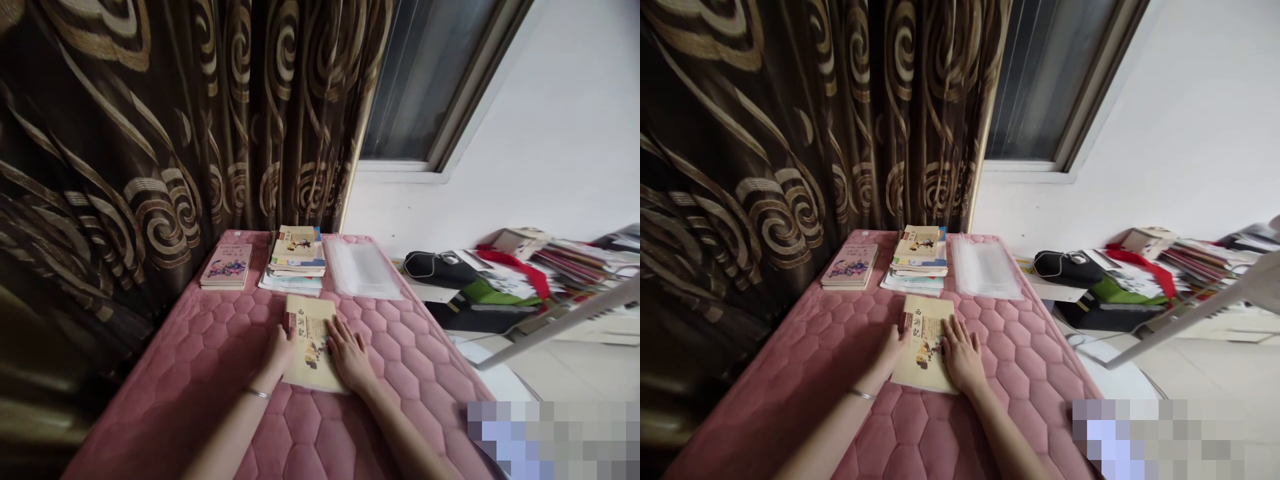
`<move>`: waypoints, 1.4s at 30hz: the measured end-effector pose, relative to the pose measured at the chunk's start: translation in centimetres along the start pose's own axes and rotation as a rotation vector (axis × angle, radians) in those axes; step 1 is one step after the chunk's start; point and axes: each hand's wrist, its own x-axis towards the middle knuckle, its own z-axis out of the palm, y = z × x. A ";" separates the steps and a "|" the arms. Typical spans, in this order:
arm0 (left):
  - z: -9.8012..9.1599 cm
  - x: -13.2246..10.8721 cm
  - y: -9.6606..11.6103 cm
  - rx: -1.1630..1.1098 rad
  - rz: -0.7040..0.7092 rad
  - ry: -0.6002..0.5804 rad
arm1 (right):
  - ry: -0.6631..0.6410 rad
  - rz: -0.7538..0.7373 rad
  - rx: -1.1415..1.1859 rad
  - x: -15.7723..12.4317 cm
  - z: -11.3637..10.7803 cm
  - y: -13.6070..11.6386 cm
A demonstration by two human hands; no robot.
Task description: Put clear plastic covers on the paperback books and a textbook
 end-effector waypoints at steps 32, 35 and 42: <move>-0.7 -6.8 -2.3 -0.229 -0.246 -0.047 | -0.031 0.185 0.750 -4.0 -1.9 -1.6; -0.7 -7.3 -2.4 -0.266 -0.182 -0.031 | -0.048 0.203 0.732 -5.6 -1.7 -1.7; -3.1 -7.9 -3.7 -0.263 0.045 0.108 | 0.074 0.131 0.770 -7.0 -1.8 -4.1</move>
